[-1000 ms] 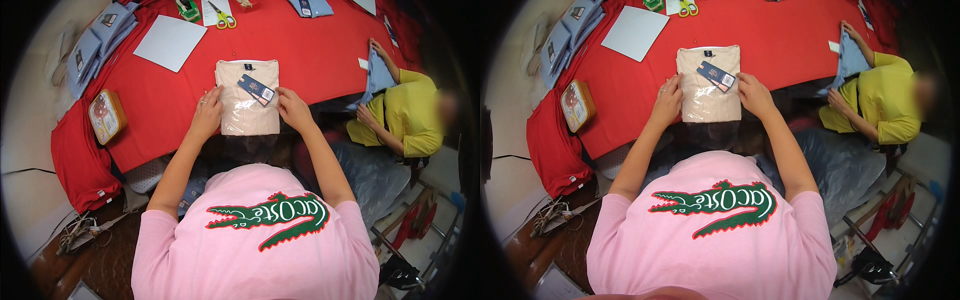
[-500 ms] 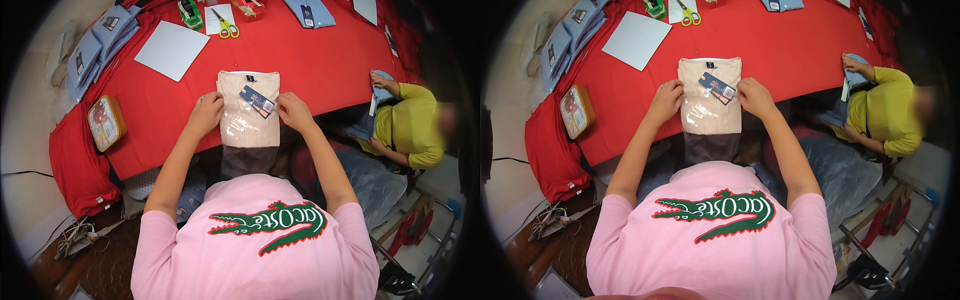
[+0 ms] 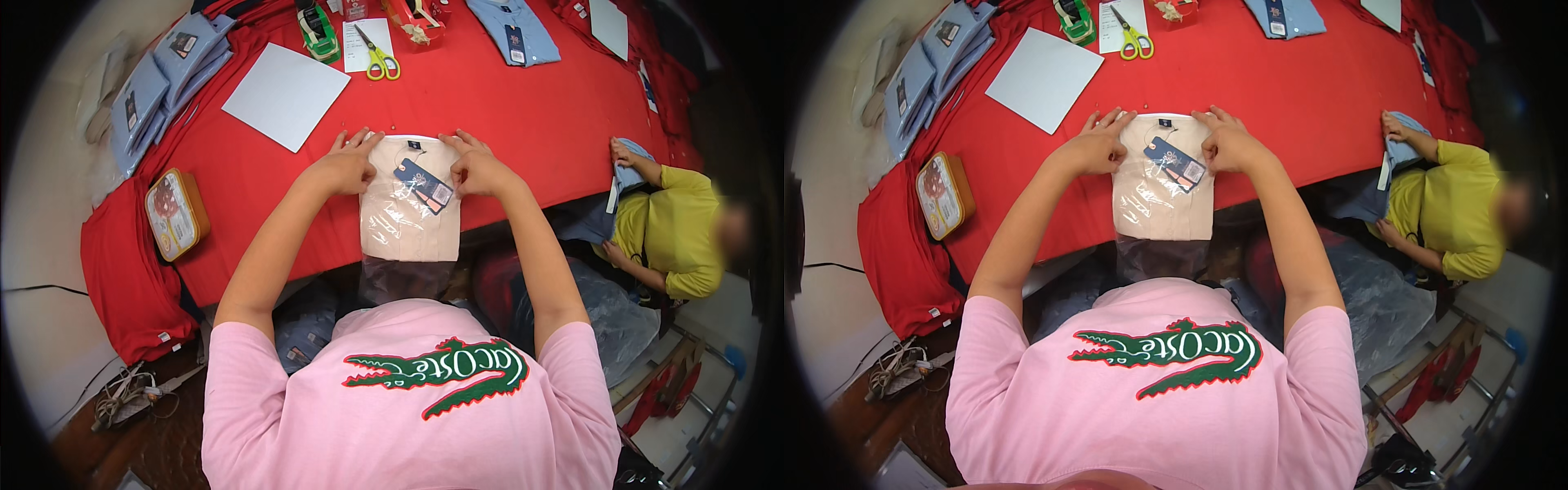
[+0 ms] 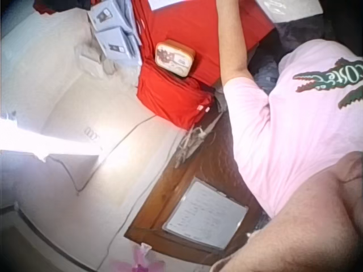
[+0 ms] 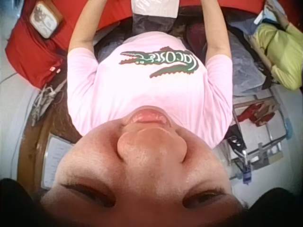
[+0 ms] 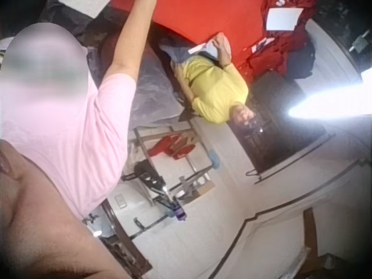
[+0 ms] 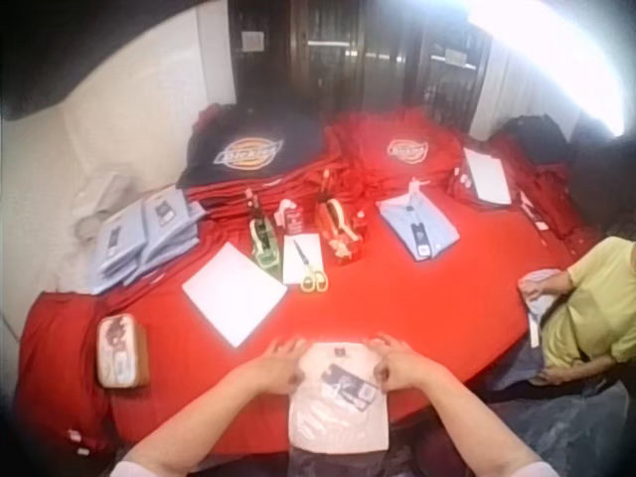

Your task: The person places folded shirts into clear plastic bags, smooths the bags to remove air, and seals them on a red-covered work table.

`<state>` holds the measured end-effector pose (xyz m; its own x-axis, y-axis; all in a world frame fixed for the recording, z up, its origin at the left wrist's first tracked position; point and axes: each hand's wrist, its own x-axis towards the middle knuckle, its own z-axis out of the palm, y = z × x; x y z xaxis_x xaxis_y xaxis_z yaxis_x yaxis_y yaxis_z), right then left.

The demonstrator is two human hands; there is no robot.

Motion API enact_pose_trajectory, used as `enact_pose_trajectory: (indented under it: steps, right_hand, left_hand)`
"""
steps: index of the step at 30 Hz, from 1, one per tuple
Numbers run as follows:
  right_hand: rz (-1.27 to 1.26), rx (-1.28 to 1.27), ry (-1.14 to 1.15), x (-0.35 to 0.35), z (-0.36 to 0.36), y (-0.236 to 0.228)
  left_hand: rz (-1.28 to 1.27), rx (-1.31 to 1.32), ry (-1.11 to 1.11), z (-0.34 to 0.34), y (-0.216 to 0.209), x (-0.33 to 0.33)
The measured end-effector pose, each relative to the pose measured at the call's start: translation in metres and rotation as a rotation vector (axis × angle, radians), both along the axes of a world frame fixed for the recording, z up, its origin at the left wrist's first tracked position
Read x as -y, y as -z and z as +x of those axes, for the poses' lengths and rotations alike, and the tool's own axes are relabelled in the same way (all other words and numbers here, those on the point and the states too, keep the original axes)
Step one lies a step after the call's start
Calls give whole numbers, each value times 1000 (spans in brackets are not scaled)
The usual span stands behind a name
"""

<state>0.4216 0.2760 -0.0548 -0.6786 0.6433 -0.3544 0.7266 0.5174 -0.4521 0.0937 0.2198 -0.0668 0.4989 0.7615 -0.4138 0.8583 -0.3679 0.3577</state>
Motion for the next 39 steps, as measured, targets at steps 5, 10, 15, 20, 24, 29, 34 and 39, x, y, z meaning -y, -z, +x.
enact_pose_trajectory:
  steps: [5,10,15,20,24,29,34,39]
  right_hand:
    - [-108,-155,85,-15,13,17]
    - [-215,-229,192,-25,8,15]
    - [-198,-336,318,-32,17,37]
    - [-62,-320,358,-23,14,15]
    - [167,-440,254,-6,29,-53]
    - [542,-573,157,21,29,-204]
    - [825,-610,167,62,32,-263]
    - [502,-530,116,120,40,-182]
  left_hand:
    - [-17,36,-19,-3,-4,-13]
    - [-39,44,-18,-10,-5,-26]
    - [-5,226,-188,-5,9,-39]
    - [-84,374,-486,-11,4,-44]
    - [-11,526,-449,-28,-48,-25]
    - [719,526,-158,-29,-184,10]
    - [1237,386,-89,-17,-240,51]
    - [786,465,-172,-19,-158,128]
